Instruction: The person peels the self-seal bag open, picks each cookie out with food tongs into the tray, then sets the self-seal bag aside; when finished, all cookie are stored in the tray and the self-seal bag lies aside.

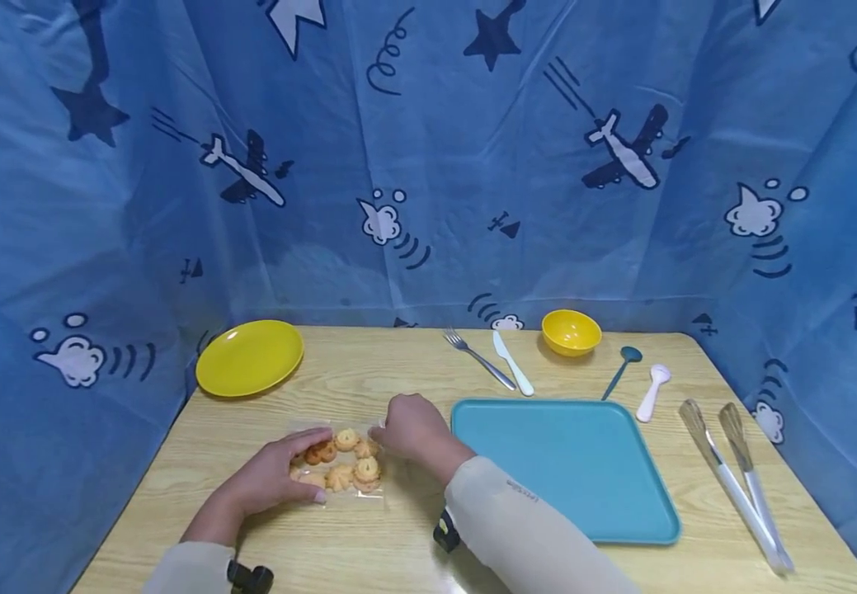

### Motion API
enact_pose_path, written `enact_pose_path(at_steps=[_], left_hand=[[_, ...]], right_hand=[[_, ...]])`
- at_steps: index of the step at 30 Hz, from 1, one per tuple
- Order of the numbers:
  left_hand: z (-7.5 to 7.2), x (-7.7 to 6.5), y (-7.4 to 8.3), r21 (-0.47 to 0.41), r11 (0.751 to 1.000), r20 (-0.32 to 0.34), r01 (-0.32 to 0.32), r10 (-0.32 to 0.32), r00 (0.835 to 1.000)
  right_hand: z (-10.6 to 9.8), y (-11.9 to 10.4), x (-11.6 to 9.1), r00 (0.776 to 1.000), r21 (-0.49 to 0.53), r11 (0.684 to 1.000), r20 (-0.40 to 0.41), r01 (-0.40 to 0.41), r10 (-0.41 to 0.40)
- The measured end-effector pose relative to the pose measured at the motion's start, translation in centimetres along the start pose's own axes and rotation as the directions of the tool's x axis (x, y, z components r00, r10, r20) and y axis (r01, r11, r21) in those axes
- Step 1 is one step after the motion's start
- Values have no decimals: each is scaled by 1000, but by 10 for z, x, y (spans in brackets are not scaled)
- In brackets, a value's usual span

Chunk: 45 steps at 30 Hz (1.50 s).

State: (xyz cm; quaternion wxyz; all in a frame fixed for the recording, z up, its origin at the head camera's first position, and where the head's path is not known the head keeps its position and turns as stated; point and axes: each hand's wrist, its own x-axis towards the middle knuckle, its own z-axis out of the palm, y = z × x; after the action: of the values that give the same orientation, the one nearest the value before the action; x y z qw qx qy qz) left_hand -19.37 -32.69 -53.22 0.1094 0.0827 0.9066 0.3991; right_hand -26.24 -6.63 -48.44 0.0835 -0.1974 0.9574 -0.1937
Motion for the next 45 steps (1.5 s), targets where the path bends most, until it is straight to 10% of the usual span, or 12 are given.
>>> enact_pose_path(at_steps=[21,29,35,45], left_hand=[[7,4,-1,26,1000,-4,11,-11,1000],[8,2,-1,30,1000,-10,6,-5,1000],[3,0,-1,16,1000,-15,13,-13,1000],[-18,-10,-9,84,996,-41,13,-9,999]], right_hand=[[-2,23,-4,994,-51,993,29,-107,108],[-11,21,-17,998,-83,995,-36,56,-60],[-9,17,-27,956,-289,912,123,291,-266],[-3,11,-29,962,-326,910,174,257,-210]])
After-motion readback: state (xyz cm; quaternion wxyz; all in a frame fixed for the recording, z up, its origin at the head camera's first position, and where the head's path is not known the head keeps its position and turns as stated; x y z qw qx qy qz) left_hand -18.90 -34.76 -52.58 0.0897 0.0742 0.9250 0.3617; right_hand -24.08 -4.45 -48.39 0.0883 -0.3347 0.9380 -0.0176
